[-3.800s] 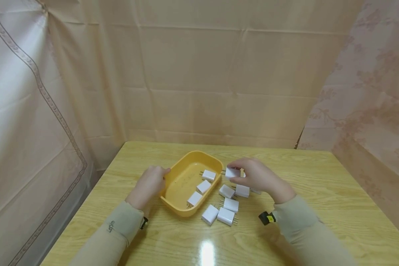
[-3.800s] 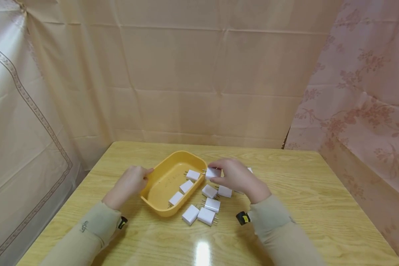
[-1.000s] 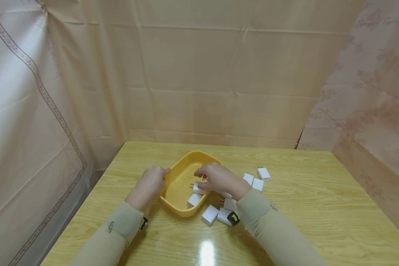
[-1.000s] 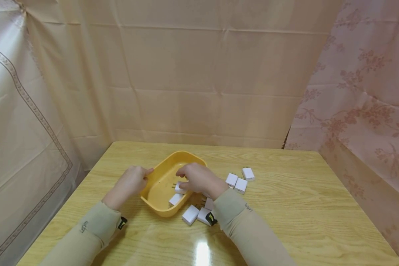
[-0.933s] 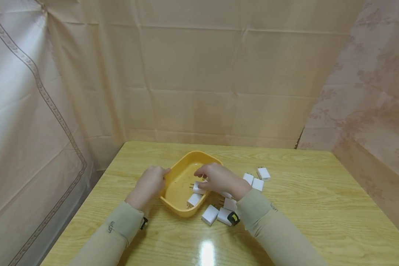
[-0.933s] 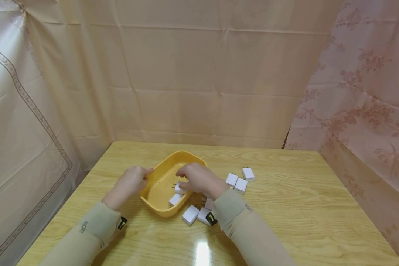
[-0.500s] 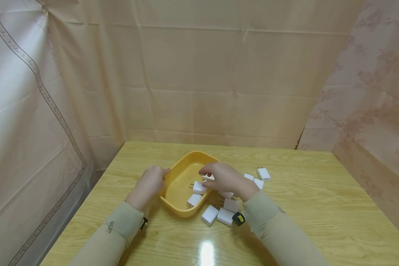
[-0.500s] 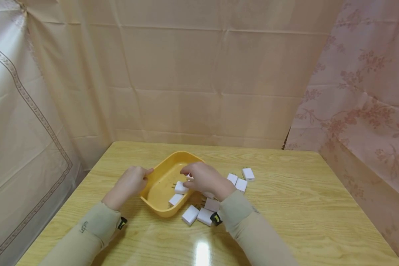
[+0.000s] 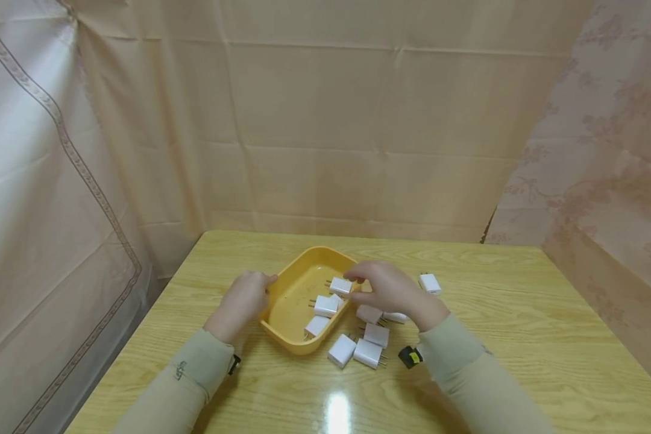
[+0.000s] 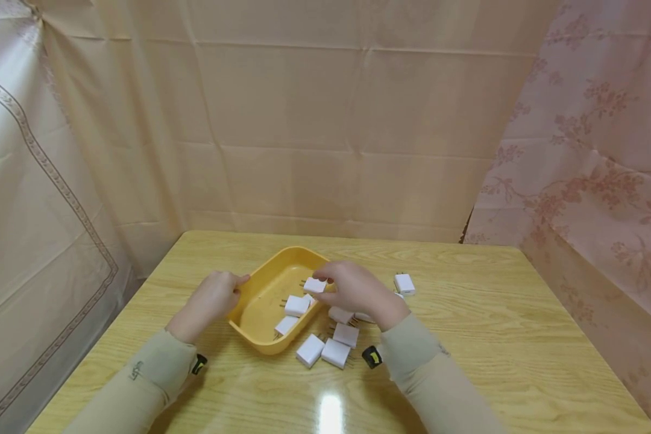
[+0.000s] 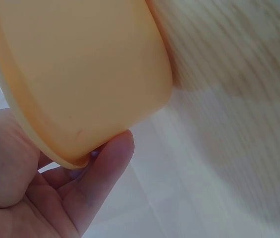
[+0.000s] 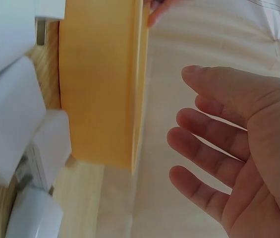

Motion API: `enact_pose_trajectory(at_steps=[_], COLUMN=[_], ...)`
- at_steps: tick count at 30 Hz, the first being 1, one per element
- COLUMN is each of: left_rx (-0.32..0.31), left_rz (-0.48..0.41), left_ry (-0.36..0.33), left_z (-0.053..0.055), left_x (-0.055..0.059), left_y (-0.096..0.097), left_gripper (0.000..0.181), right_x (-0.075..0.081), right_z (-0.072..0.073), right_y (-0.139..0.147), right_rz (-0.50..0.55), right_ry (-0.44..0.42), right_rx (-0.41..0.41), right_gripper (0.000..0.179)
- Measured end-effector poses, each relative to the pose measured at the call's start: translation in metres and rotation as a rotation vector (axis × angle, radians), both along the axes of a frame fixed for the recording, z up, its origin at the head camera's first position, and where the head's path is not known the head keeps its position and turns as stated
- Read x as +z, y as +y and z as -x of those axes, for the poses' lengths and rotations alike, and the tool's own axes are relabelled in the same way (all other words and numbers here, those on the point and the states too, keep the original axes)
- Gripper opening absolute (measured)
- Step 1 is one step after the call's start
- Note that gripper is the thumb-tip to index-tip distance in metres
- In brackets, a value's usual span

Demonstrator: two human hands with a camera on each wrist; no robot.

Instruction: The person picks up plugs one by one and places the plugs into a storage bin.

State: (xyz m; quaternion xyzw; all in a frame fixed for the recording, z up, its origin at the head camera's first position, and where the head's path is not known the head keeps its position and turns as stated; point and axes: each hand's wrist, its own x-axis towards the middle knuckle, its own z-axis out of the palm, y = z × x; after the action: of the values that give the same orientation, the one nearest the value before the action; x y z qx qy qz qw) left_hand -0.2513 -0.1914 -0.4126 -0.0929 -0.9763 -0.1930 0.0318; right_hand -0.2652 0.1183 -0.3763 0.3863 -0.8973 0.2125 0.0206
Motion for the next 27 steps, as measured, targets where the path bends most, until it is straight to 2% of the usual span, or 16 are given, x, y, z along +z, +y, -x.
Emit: enact_pose_trajectory(at_steps=[7,16,27], left_rx=[0.001,0.002,-0.006], left_rz=[-0.007,-0.002,-0.004], left_ry=[-0.021,-0.014,-0.012], left_z=[0.0,0.001,0.0], left_x=[0.001,0.0,0.001], left_y=[0.001,0.001,0.0], left_gripper=[0.04,0.04,0.04], right_x=[0.0,0.002,0.003], right_z=[-0.003,-0.009,-0.015], right_y=[0.022,0.048,0.074], right_rz=[-0.01,0.014,0.052], right_ry=[0.003,0.04,-0.008], right_rx=[-0.061,-0.092,-0.135], right_gripper=[0.038,0.038,0.042])
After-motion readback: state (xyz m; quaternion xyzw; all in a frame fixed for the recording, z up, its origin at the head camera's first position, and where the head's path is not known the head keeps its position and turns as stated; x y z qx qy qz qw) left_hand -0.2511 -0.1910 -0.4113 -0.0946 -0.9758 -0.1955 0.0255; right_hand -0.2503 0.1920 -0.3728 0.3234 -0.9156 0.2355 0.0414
